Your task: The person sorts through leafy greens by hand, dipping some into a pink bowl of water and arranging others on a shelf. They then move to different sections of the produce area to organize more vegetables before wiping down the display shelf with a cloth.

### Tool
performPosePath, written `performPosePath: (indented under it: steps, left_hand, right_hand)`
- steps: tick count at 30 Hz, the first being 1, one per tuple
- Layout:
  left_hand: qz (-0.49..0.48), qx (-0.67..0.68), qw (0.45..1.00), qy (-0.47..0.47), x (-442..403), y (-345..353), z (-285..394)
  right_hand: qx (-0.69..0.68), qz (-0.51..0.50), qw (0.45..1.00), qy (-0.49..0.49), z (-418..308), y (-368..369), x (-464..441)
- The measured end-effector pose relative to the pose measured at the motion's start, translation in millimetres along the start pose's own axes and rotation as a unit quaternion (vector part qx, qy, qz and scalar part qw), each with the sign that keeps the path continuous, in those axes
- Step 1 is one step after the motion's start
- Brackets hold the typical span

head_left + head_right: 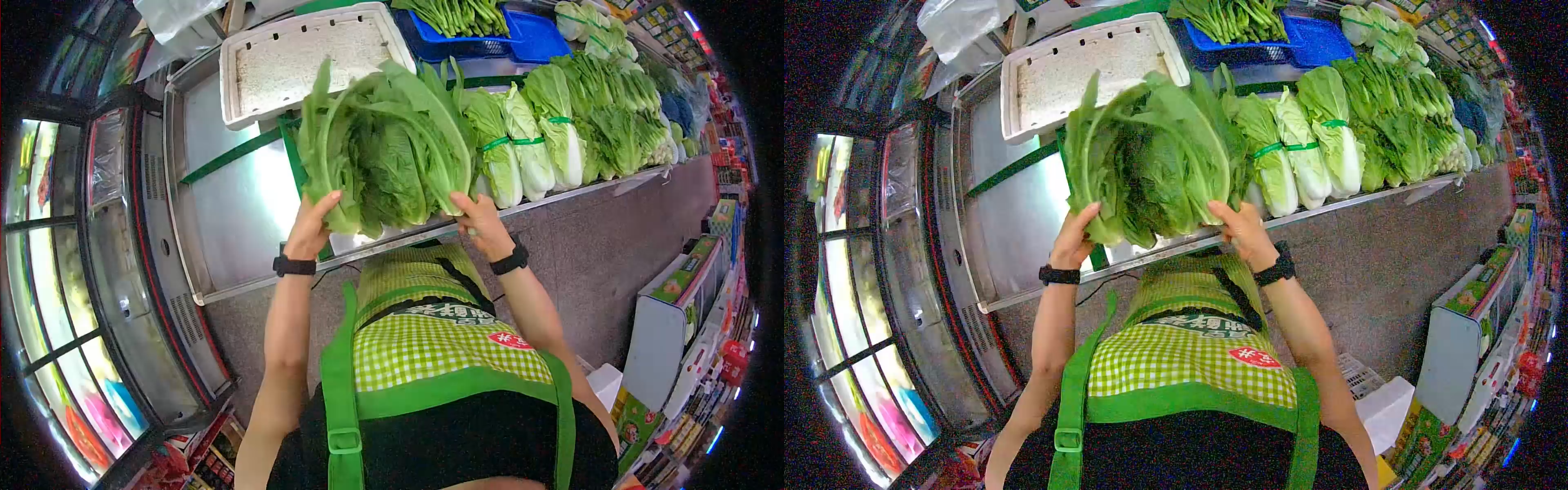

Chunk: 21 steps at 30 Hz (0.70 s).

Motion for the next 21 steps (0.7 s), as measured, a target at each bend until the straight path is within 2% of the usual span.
performPosePath:
  steps: [1, 2, 3, 4, 5, 6, 7, 8, 9, 11, 12, 13, 15, 16, 17, 19, 20, 21]
  left_hand:
    - [0.001, -0.001, 1.000, 0.000, 5.6, -6.7, -0.7]
    - [0.028, -0.029, 0.998, 0.052, 9.1, -14.8, 1.3]
    - [0.053, -0.057, 0.992, 0.104, 11.1, -20.6, 2.1]
    - [0.064, -0.084, 0.982, 0.154, 11.0, -24.3, 0.2]
    - [0.061, -0.084, 0.982, 0.155, 10.1, -25.1, -6.4]
    - [0.111, -0.145, 0.963, 0.197, 8.6, -27.3, -12.3]
    - [0.162, -0.205, 0.936, 0.238, 4.7, -33.3, -19.6]
    - [0.169, -0.242, 0.906, 0.303, -13.9, -52.2, -38.4]
    - [0.234, -0.405, 0.805, 0.366, -21.7, -65.1, -50.8]
    - [0.259, -0.511, 0.775, 0.268, -24.4, -62.6, -65.5]
    - [0.266, -0.554, 0.745, 0.259, -21.6, -57.0, -69.8]
    - [0.278, -0.569, 0.738, 0.232, -26.0, -55.1, -77.3]
    - [0.266, -0.633, 0.697, 0.206, -37.6, -60.0, -88.6]
    - [0.275, -0.635, 0.708, 0.138, -20.7, -40.0, -72.8]
    - [0.278, -0.633, 0.709, 0.138, -14.5, -35.3, -67.2]
    - [0.279, -0.485, 0.740, 0.373, 5.2, -21.2, -46.6]
    - [0.191, -0.212, 0.908, 0.305, 12.8, -13.7, -45.5]
    - [0.195, -0.212, 0.908, 0.305, 23.5, 0.8, -40.4]
  right_hand:
    - [-0.029, 0.009, 0.999, -0.018, -7.0, 6.1, 6.4]
    - [-0.007, 0.044, 0.997, -0.065, -13.5, 13.0, 14.6]
    - [-0.009, 0.045, 0.997, -0.066, -16.0, 21.3, 22.1]
    - [0.034, 0.059, 0.991, -0.114, -20.1, 28.1, 29.7]
    - [0.077, 0.073, 0.981, -0.162, -23.9, 33.0, 33.3]
    - [0.094, 0.096, 0.954, -0.267, -6.8, 35.2, 20.8]
    - [0.141, 0.105, 0.943, -0.284, -8.8, 41.6, 25.9]
    - [0.145, 0.105, 0.945, -0.274, -7.8, 48.0, 28.5]
    - [0.149, 0.105, 0.947, -0.265, -7.2, 55.0, 30.3]
    - [0.140, 0.097, 0.947, -0.273, -9.3, 67.8, 36.1]
    - [0.141, 0.088, 0.950, -0.264, -2.0, 72.8, 33.3]
    - [0.141, 0.079, 0.953, -0.255, 3.2, 77.2, 31.1]
    - [0.159, 0.061, 0.945, -0.278, 10.6, 86.1, 29.3]
    - [0.124, 0.042, 0.952, -0.276, 15.5, 92.2, 28.0]
    - [0.088, 0.022, 0.958, -0.272, 17.9, 95.7, 27.2]
    - [0.104, -0.002, 0.956, -0.274, 15.9, 100.4, 26.6]
    - [0.095, -0.005, 0.965, -0.245, 18.6, 102.6, 26.6]
    - [0.086, -0.009, 0.973, -0.216, 22.1, 105.3, 27.2]
Point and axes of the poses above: each hand's wrist, its own x-axis away from the middle knuckle, its own y-axis out of the palm, z = x × y, the point moved 3 cm from there along -x, towards the middle knuckle, and after that the axes turned 11 degrees about z, right-handed, at the moved point
